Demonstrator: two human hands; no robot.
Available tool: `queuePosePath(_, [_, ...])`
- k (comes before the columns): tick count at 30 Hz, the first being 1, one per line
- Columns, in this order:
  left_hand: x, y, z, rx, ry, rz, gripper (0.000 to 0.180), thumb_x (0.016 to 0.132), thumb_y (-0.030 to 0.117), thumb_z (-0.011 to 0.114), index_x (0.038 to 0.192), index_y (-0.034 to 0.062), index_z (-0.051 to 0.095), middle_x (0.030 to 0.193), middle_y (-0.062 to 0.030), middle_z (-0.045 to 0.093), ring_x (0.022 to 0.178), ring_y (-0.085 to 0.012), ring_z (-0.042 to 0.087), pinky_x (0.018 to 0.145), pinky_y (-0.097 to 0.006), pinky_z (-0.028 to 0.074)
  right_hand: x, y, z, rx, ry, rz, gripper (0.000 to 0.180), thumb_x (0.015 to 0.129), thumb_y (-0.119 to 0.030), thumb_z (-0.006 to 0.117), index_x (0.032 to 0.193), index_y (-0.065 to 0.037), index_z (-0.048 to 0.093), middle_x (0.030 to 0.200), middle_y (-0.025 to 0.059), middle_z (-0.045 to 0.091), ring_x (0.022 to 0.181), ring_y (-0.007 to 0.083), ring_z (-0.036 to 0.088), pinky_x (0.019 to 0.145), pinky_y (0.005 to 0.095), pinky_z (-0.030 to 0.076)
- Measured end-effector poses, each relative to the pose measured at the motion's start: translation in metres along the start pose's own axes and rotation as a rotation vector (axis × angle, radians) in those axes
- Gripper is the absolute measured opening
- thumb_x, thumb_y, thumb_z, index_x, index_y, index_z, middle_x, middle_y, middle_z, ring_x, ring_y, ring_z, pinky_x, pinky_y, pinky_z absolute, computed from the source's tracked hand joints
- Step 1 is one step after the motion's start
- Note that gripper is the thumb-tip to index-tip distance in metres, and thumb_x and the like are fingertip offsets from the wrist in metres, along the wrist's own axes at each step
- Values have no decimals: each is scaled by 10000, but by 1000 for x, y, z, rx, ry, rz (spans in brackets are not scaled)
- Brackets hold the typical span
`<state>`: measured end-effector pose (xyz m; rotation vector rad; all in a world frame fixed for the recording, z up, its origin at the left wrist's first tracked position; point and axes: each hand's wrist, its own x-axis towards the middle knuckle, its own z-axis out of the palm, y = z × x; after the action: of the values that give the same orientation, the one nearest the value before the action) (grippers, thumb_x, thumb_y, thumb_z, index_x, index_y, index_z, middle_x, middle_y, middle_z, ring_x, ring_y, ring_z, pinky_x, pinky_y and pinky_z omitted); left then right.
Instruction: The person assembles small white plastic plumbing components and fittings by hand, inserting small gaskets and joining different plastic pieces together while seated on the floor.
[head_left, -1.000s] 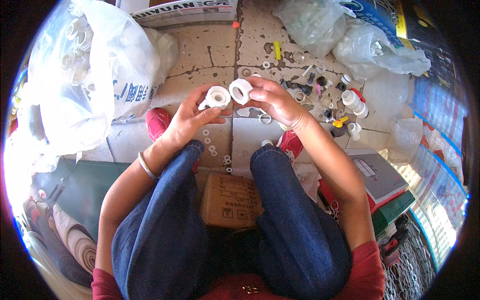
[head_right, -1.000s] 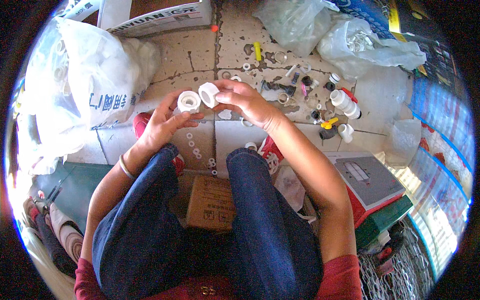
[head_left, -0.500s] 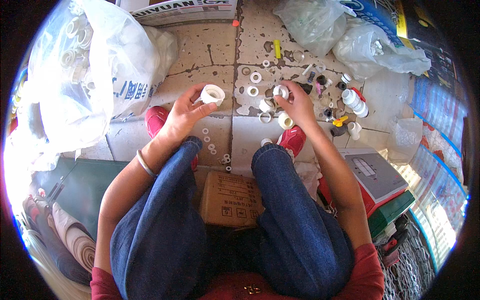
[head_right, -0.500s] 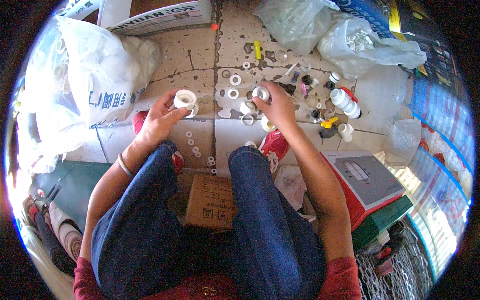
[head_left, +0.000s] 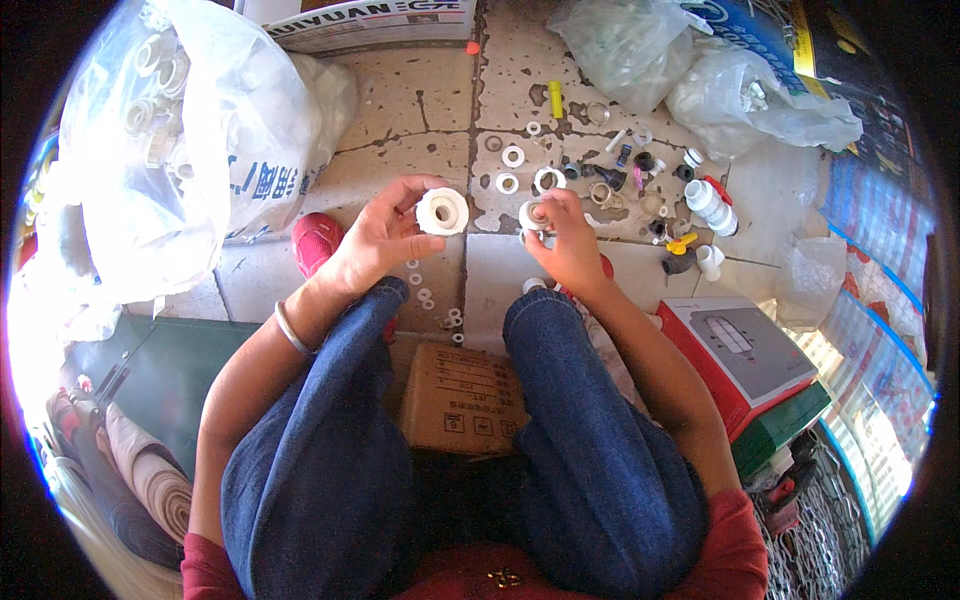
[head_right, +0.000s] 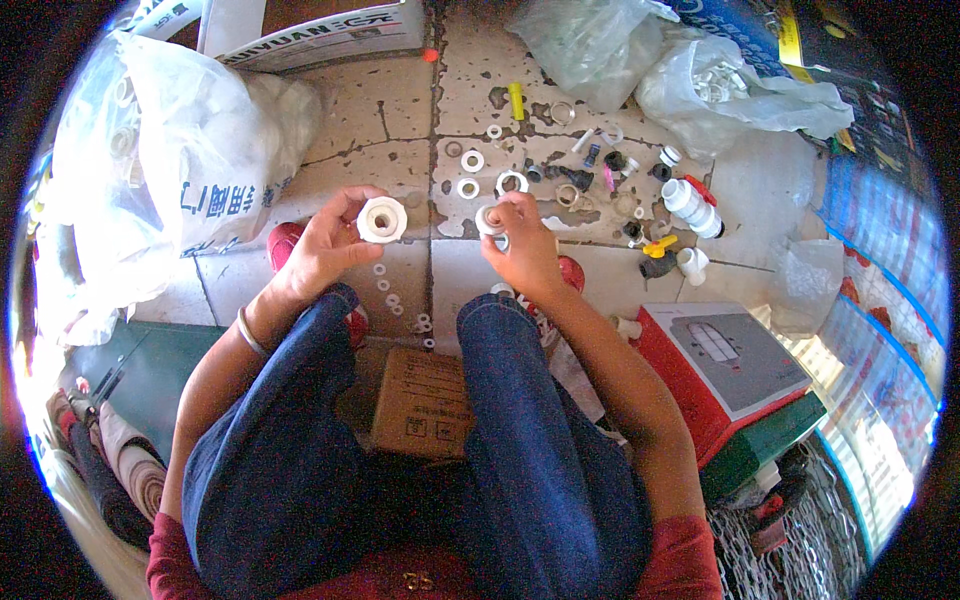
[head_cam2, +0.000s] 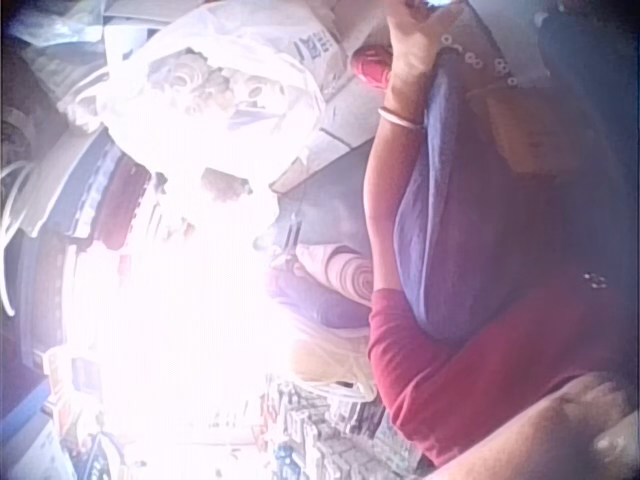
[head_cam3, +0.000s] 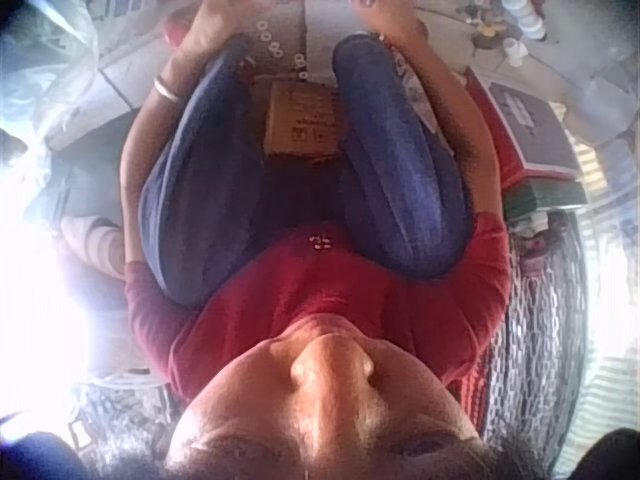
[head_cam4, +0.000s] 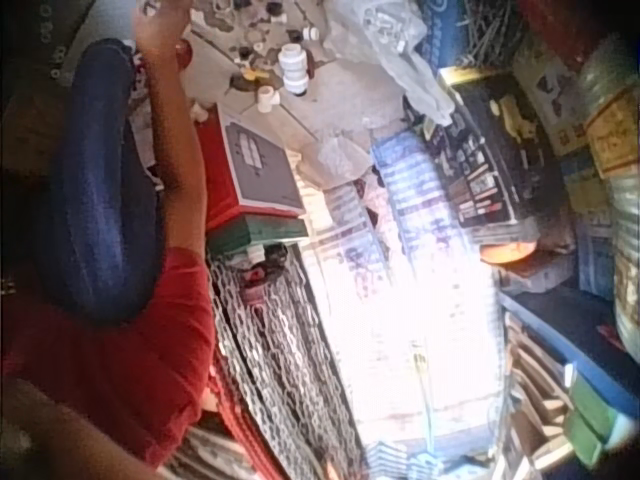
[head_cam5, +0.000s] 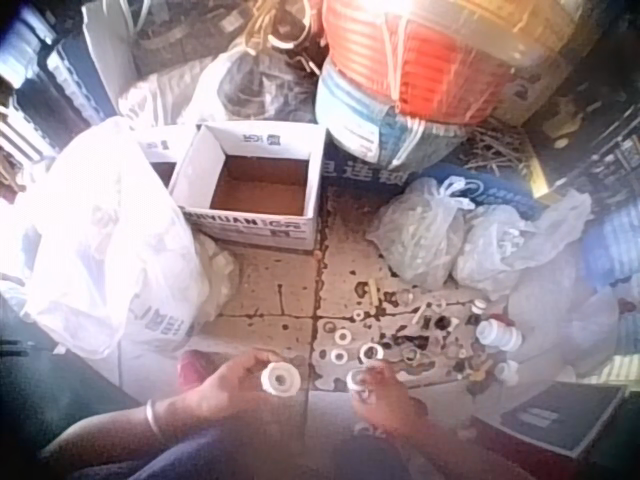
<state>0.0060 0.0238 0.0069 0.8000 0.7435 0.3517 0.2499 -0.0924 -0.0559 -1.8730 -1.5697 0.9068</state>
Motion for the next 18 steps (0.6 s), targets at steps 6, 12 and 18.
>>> queuePosePath(6, [-2,0,3,39,-68,-16,560,779,-13,655,1263,4,375,1187,-89,492,1115,-164,481,969,-312,382,18,-81,-37,335,-53,4,347,681,-63,695,968,-58,500,847,106,574,794,231,615,687,323,493])
queuePosePath(12, [-6,14,15,160,-105,-76,569,796,98,689,1275,5,397,1183,-93,517,1106,-168,502,961,-321,405,25,-107,-50,-68,-129,-331,494,647,-94,741,1083,-79,510,968,108,565,875,304,573,771,367,481])
queuePosePath(18, [-7,14,17,168,-138,-94,597,792,195,702,1279,2,417,1145,-96,551,1060,-165,534,932,-315,430,16,-104,-46,194,-145,-228,403,670,-50,698,1024,-65,506,1010,120,517,879,302,577,744,373,489])
